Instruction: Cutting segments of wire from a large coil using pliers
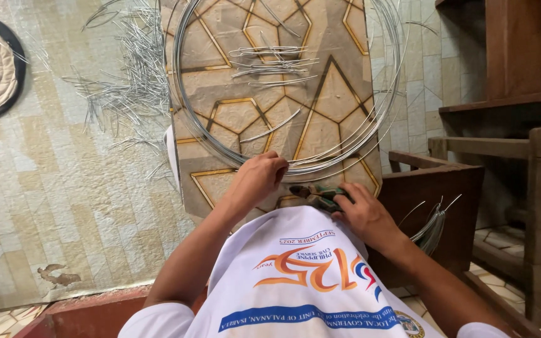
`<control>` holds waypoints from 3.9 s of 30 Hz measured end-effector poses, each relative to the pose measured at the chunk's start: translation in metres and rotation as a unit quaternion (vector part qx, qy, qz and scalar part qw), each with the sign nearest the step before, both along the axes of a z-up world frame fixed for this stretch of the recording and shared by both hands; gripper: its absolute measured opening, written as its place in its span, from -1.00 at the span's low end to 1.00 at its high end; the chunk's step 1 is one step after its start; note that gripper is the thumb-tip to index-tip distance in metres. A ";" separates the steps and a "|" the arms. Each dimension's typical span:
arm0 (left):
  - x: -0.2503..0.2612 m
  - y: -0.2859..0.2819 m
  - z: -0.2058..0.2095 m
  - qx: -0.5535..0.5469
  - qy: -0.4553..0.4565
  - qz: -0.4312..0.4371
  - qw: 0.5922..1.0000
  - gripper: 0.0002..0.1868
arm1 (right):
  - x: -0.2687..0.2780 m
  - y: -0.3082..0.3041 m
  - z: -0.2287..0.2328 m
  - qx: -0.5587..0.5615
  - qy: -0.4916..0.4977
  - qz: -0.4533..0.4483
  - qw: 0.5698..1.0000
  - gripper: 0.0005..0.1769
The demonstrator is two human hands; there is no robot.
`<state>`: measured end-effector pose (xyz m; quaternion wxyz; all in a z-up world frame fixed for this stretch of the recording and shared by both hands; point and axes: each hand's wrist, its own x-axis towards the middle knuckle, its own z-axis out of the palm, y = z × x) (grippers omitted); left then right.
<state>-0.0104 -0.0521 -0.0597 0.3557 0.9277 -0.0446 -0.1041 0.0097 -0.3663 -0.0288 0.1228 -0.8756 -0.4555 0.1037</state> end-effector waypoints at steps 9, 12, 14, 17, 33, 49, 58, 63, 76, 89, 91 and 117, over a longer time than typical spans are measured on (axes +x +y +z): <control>-0.007 0.006 -0.003 -0.006 -0.011 0.028 1.000 -0.86 | 0.006 -0.003 0.041 -0.017 0.451 -0.285 0.846 -0.68; -0.009 0.005 0.002 -0.021 -0.005 0.032 0.999 -0.86 | 0.011 -0.003 0.032 0.003 0.461 -0.311 0.831 -0.74; -0.008 0.005 0.007 -0.028 -0.005 0.031 0.999 -0.86 | 0.010 0.000 0.032 0.029 0.470 -0.322 0.821 -0.78; -0.008 0.007 0.012 -0.036 -0.009 0.028 0.999 -0.86 | 0.015 0.008 0.038 0.068 0.483 -0.333 0.807 -0.81; -0.015 0.006 0.039 -0.081 -0.088 0.056 0.991 -0.91 | 0.020 0.020 0.047 0.116 0.492 -0.340 0.793 -0.78; -0.017 0.006 0.028 -0.067 -0.134 0.027 0.988 -0.93 | 0.016 0.020 0.035 0.158 0.526 -0.329 0.768 -0.76; -0.016 0.005 0.046 -0.053 -0.147 0.023 0.987 -0.97 | 0.015 0.027 0.043 0.135 0.511 -0.322 0.785 -0.77; -0.017 0.003 0.044 -0.032 -0.168 0.028 0.985 -0.96 | 0.014 0.027 0.036 0.122 0.508 -0.315 0.792 -0.79; -0.020 -0.001 0.033 -0.017 -0.206 0.035 0.978 -0.95 | 0.011 0.036 0.025 0.009 0.415 -0.344 0.842 -0.70; -0.023 0.005 0.041 -0.001 -0.196 0.016 0.980 -0.90 | 0.014 0.044 0.038 0.001 0.405 -0.324 0.855 -0.63; -0.023 0.008 0.047 -0.011 -0.180 0.010 0.984 -0.91 | 0.018 0.037 0.041 0.008 0.420 -0.312 0.852 -0.65; -0.019 0.021 0.074 -0.100 -0.133 0.055 0.985 -0.94 | 0.060 0.106 0.040 0.271 -0.237 0.016 0.933 -0.85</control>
